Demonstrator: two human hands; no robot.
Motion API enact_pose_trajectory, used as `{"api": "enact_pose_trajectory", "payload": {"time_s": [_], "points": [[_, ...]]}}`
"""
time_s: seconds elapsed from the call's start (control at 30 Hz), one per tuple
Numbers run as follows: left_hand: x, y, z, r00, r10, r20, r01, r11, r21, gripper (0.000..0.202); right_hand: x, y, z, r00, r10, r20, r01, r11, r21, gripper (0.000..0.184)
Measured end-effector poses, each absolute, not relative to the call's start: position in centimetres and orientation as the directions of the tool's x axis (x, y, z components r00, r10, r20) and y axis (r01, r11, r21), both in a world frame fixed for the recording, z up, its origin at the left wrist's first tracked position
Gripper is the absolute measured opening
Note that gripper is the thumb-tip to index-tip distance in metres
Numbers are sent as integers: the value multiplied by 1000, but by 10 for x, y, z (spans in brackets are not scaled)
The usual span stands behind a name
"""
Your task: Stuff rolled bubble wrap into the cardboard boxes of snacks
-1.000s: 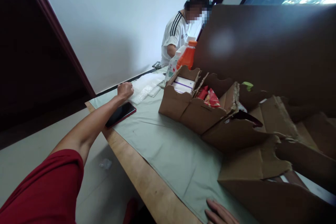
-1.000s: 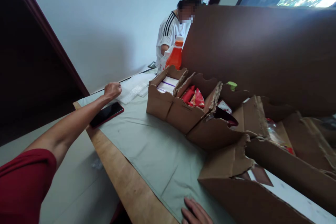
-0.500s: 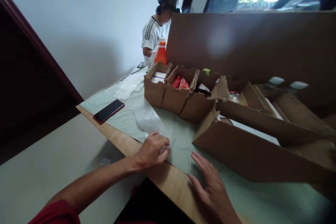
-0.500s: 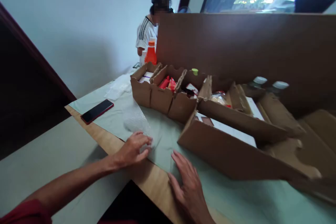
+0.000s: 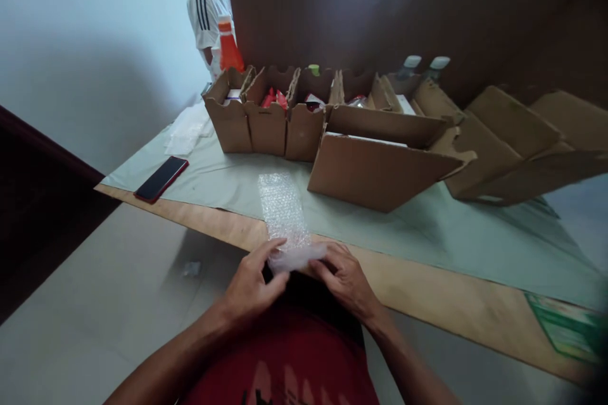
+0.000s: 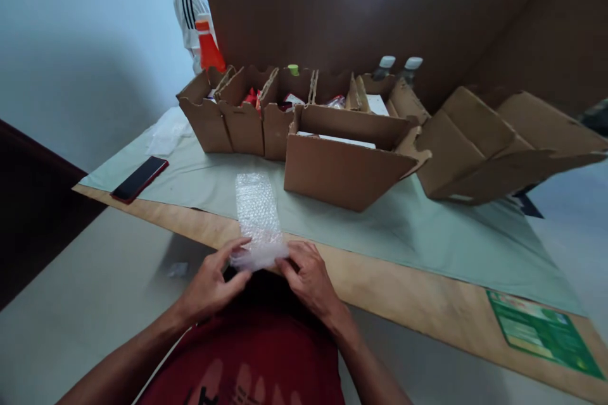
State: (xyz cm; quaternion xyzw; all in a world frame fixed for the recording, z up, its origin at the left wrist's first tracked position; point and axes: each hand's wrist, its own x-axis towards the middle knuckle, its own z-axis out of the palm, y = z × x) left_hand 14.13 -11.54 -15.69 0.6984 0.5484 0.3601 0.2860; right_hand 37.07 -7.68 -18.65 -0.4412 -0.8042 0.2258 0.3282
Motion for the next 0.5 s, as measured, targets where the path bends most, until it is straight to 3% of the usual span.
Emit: {"api": "enact_pose_trajectory", "payload": {"time_s": [0.13, 0.23, 0.3, 0.37, 0.5], "points": [[134, -98, -171, 18, 993, 113, 695, -94, 712, 52, 361, -87, -188, -159, 936, 315, 584, 346, -734, 41], [133, -83, -177, 5, 994, 106, 745, -75, 663, 62, 363, -97, -185, -91, 875, 475, 671, 406, -620, 48], [133, -78, -179, -5, 993, 118, 767, -72, 638, 66, 364, -101, -182, -218, 813, 539, 701, 515, -494, 45], [132, -75, -180, -6, 990, 138, 783, -81, 616, 70, 361, -100, -178, -395, 772, 498, 688, 607, -397, 44], [130, -79, -180, -3, 976, 219, 795, -130, 593, 65, 351, -89, -177, -550, 750, 367, 669, 659, -343, 32]]}}
